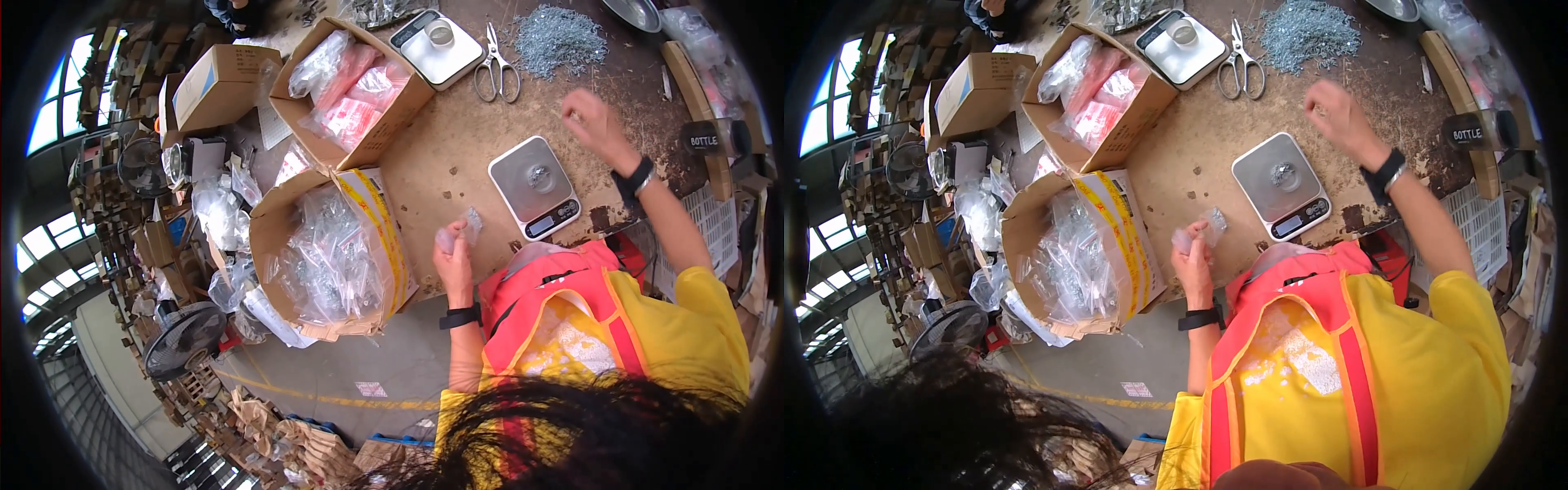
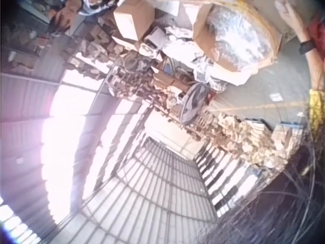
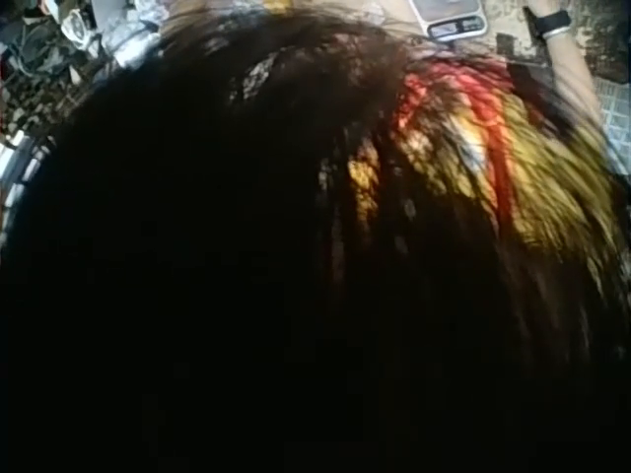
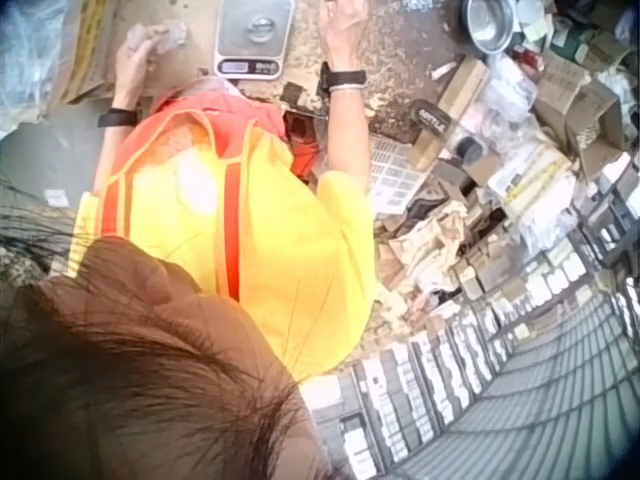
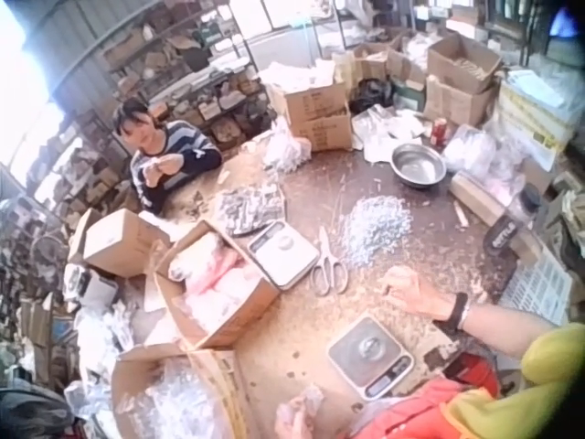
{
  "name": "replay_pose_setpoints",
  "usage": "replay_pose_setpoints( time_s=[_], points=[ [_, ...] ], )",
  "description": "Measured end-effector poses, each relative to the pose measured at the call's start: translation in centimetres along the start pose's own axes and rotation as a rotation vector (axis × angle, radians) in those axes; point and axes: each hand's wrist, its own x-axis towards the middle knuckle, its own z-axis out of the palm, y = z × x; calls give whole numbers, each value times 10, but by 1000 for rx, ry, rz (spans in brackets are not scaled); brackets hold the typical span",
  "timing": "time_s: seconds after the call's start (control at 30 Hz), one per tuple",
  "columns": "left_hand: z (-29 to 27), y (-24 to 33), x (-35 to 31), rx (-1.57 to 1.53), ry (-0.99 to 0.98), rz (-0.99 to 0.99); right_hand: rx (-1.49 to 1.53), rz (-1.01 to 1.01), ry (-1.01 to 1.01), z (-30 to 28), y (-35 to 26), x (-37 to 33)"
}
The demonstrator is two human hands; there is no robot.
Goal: Weigh small metal components on a digital scale and place them into individual small plastic bags.
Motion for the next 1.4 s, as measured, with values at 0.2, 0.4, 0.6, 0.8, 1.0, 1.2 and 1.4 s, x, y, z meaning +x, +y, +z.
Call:
replay_pose_setpoints(
  time_s=[0.2, 0.4, 0.6, 0.8, 1.0, 1.2, 1.4],
  points=[
    [1, 3, 2, -12, -39, 8, -13, 408, 19, 19, 57, -29],
    [-6, 0, -4, -30, -20, -34, -273, 438, 172, 35, 113, 3],
    [-4, 4, 0, 25, -10, -73, -213, 411, 98, 43, 142, 44],
    [-1, 7, -1, 13, 27, -78, -165, 333, 103, 32, 151, 37],
    [-6, 2, 3, 2, 8, -82, 132, 492, 45, 16, 89, 13],
    [-6, 0, 5, -3, -32, -61, 728, 552, -152, 12, -29, -28],
    [-2, 4, 2, 26, -32, -50, 484, 392, -249, 20, -68, -45]
  ],
)
